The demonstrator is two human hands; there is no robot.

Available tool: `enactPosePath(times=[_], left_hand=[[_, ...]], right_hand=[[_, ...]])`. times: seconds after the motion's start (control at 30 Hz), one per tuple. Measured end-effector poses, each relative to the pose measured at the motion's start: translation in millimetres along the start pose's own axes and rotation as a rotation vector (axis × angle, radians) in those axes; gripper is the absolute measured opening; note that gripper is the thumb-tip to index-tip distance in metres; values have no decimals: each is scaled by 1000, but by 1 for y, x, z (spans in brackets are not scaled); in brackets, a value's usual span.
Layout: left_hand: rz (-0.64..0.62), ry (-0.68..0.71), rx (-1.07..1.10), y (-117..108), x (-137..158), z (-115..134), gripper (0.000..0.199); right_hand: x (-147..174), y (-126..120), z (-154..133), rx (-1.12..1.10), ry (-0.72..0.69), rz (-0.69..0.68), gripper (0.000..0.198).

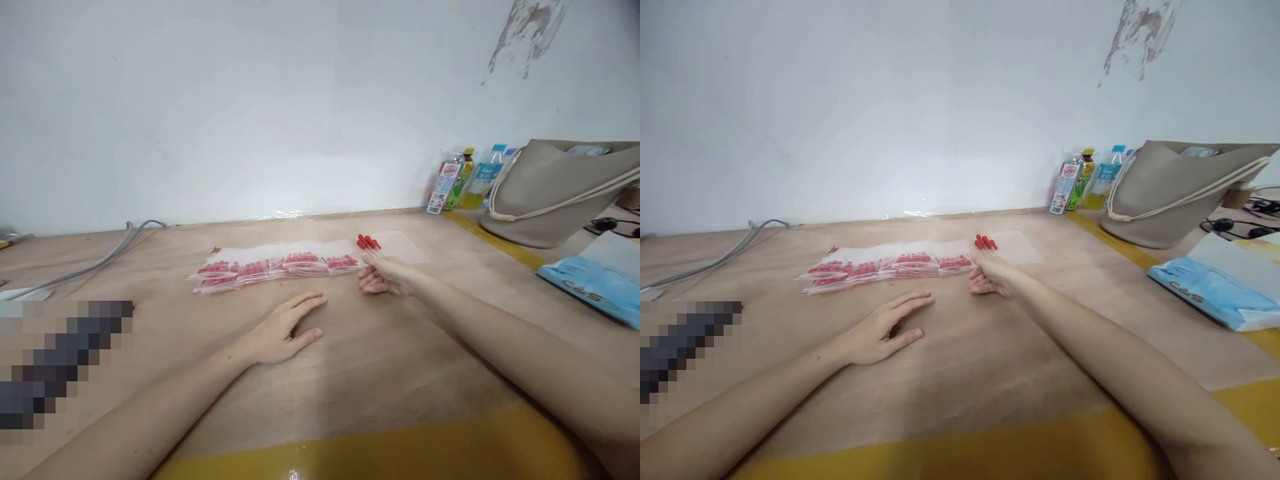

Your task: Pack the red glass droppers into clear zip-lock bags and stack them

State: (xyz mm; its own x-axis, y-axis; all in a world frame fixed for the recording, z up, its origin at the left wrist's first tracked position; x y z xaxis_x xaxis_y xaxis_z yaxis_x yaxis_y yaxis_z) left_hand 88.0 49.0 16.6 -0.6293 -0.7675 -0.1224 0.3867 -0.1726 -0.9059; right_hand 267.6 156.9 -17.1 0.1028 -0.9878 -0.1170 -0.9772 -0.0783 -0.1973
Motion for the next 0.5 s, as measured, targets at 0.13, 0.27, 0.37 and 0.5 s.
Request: enactPosePath(times=[0.13,0.27,0.37,0.5], left_hand=[[-5,5,-15,2,-1,-2,47],[-5,4,-25,4,0,-3,46],[1,10,-19,4,0,-2,45],[-3,1,-15,4,1,-2,45]], right_hand=[[-8,-70,-14,683,12,95,36],[-23,-125,-22,1086,18,378,22],[-34,-146,6,1075,201,399,32],[-44,-159,23,1014,264,395,30]])
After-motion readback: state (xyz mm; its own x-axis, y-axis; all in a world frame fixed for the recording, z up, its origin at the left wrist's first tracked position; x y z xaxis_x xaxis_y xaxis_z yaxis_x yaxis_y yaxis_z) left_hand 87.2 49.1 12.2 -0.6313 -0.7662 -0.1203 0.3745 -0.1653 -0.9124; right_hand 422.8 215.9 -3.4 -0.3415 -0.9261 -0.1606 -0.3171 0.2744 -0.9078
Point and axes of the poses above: each hand's wrist, its own x-axis away from the middle knuckle, its own y-axis out of the palm, z = x × y, the point moved 10 cm from there along -x, towards the middle knuckle, and after that the axes turned 11 degrees about -y, right-handed, at the moved point
